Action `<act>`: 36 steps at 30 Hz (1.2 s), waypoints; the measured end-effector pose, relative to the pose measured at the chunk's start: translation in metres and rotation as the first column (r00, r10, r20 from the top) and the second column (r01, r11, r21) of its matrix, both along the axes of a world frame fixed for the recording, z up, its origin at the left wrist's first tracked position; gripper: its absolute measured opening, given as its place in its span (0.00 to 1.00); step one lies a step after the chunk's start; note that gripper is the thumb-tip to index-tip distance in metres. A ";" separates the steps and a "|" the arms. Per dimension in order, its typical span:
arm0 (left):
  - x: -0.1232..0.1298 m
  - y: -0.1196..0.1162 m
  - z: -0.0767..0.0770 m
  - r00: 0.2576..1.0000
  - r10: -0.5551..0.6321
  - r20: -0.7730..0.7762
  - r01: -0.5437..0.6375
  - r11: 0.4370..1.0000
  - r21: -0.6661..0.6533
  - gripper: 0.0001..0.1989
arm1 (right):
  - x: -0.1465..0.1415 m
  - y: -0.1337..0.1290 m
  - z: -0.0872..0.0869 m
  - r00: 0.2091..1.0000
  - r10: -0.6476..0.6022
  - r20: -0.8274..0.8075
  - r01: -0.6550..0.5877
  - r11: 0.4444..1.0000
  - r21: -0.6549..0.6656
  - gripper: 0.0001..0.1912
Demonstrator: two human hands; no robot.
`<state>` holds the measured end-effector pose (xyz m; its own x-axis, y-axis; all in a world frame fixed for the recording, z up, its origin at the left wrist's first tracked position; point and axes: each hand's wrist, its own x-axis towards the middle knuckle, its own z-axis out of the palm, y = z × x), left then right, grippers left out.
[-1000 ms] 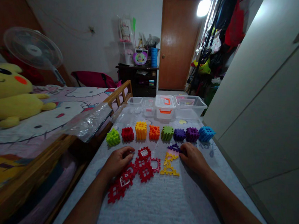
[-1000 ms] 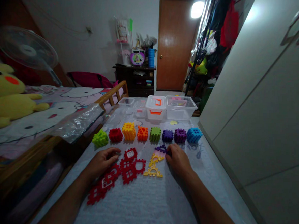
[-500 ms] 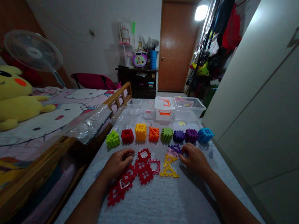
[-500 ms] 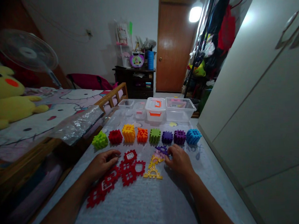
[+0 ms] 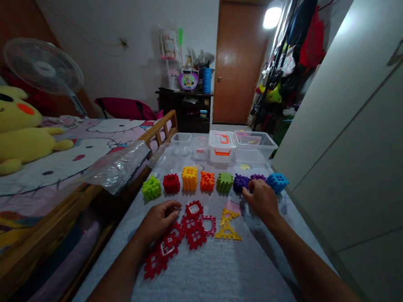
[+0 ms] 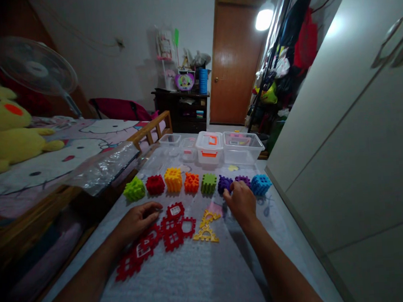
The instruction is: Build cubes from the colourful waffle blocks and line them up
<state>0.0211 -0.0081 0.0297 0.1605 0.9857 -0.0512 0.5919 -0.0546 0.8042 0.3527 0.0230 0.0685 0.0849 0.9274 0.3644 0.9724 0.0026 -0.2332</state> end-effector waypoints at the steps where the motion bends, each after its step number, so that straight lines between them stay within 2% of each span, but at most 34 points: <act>1: 0.000 0.000 0.000 1.000 -0.004 0.002 0.004 1.000 -0.002 0.18 | -0.003 0.002 0.000 1.000 -0.017 0.009 0.017 1.000 -0.003 0.08; 6: 0.001 0.000 0.001 1.000 -0.010 0.003 0.010 1.000 -0.008 0.18 | -0.011 0.008 -0.005 0.997 -0.079 0.026 0.079 0.997 -0.015 0.10; 11: 0.002 -0.001 0.004 1.000 0.001 0.028 0.000 1.000 -0.026 0.18 | -0.013 0.003 -0.004 0.997 -0.070 0.040 0.070 0.998 -0.001 0.10; 13: 0.003 -0.001 0.005 0.999 0.002 0.032 -0.001 1.000 -0.027 0.18 | -0.013 -0.005 0.001 1.000 -0.018 0.024 0.018 1.000 0.003 0.09; 15: 0.003 -0.001 0.004 1.000 0.001 0.030 0.000 1.000 -0.023 0.18 | -0.015 -0.018 0.006 0.992 0.126 -0.019 -0.127 0.991 -0.044 0.06; 17: 0.002 0.000 0.003 1.000 -0.003 0.027 0.004 1.000 -0.021 0.18 | -0.017 -0.034 0.010 0.949 0.307 -0.072 -0.314 0.939 -0.137 0.04; 19: 0.002 0.000 0.002 1.000 -0.003 0.026 0.004 1.000 -0.018 0.18 | -0.020 -0.049 0.010 0.895 0.429 -0.121 -0.446 0.864 -0.233 0.05; 22: 0.002 -0.001 0.002 0.999 0.000 0.039 0.001 1.000 -0.017 0.18 | -0.023 -0.065 0.004 0.842 0.508 -0.183 -0.539 0.777 -0.325 0.03; 23: 0.002 -0.001 0.002 0.999 0.002 0.045 -0.001 1.000 -0.017 0.18 | -0.024 -0.067 0.001 0.831 0.521 -0.194 -0.555 0.758 -0.344 0.05; 25: 0.003 -0.002 0.004 0.999 0.013 0.049 -0.013 1.000 -0.019 0.18 | -0.024 -0.070 -0.007 0.818 0.541 -0.198 -0.574 0.733 -0.365 0.08; 29: 0.004 -0.003 0.006 0.999 0.032 0.042 -0.031 0.999 -0.017 0.18 | -0.022 -0.069 -0.015 0.777 0.590 -0.219 -0.627 0.699 -0.344 0.06; 33: 0.003 -0.003 0.005 0.998 0.028 0.052 -0.027 0.999 -0.025 0.18 | -0.018 -0.068 -0.012 0.750 0.601 -0.275 -0.661 0.685 -0.307 0.05; 36: 0.004 -0.003 0.006 0.998 0.021 0.054 -0.020 0.999 -0.027 0.18 | -0.016 -0.067 -0.007 0.738 0.573 -0.355 -0.673 0.663 -0.328 0.06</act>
<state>0.0248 -0.0108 0.0354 0.1434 0.9872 -0.0694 0.5482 -0.0209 0.8361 0.3363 -0.0435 0.0611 -0.5441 0.8389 -0.0159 0.7051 0.4469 -0.5505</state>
